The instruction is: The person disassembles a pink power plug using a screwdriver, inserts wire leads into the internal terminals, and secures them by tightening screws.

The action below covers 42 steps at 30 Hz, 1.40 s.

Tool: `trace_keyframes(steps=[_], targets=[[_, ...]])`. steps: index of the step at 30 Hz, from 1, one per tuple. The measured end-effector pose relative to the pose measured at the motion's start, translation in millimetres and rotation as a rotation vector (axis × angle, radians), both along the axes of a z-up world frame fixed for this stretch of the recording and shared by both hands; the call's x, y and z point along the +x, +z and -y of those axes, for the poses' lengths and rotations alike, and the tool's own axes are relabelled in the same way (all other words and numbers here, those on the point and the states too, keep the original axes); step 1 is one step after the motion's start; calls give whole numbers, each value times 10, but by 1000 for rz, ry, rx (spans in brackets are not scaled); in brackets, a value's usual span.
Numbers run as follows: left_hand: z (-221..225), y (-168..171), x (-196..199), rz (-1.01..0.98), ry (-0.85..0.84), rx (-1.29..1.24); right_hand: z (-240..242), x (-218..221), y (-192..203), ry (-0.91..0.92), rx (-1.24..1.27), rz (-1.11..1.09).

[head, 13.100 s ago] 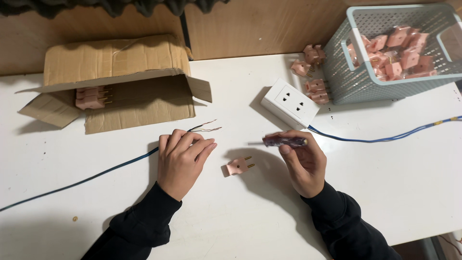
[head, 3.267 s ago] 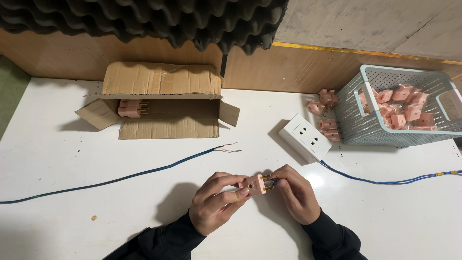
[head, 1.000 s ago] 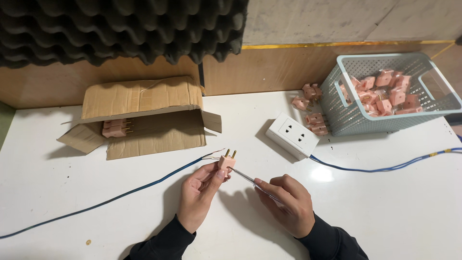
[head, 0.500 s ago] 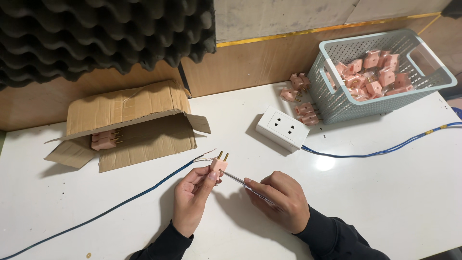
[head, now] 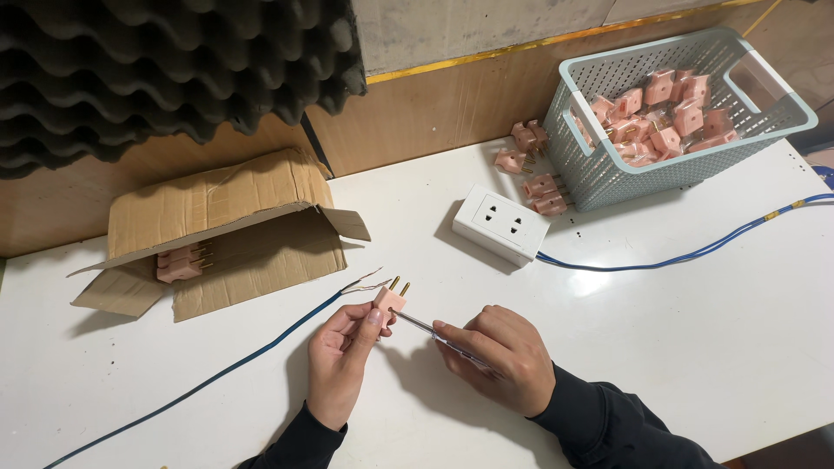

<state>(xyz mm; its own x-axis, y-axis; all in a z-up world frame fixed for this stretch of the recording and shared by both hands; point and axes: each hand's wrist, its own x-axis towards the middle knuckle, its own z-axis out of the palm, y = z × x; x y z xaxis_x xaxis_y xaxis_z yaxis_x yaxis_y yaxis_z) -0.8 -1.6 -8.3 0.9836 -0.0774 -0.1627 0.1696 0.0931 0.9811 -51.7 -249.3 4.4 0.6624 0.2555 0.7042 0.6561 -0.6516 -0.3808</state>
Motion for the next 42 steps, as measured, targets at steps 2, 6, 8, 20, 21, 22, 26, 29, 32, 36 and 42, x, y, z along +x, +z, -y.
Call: trace_keyframes(steps=[2, 6, 8, 20, 21, 22, 26, 29, 32, 36, 42], targets=[[-4, -8, 2, -4, 0, 7, -8, 8, 28, 3, 6, 10], [-14, -37, 3, -13, 9, 31, -11, 12, 33, -2, -3, 1], [-10, -39, 1, -9, 6, 39, 2, 14, 23, -7, -9, 1], [-2, -66, -22, 76, 12, 143, 17, -6, 110, 58, -153, 18], [-5, -76, -28, 56, 23, 125, 11, -12, 105, 55, -141, 18], [-5, -85, -22, 39, 34, 105, 9, -6, 101, 51, -131, 20], [4, -31, -20, 27, 39, 46, -12, -4, 92, 40, -104, 58], [-2, 24, -20, -6, 46, 89, 7, -9, 134, 33, -166, 101], [0, 36, -20, -3, 49, 89, 39, -7, 189, 40, -219, 106], [1, 16, -21, -57, 53, 69, 47, 0, 195, 37, -216, 104], [-13, -41, -34, -13, 51, 49, 9, -14, 72, 41, -133, 38]])
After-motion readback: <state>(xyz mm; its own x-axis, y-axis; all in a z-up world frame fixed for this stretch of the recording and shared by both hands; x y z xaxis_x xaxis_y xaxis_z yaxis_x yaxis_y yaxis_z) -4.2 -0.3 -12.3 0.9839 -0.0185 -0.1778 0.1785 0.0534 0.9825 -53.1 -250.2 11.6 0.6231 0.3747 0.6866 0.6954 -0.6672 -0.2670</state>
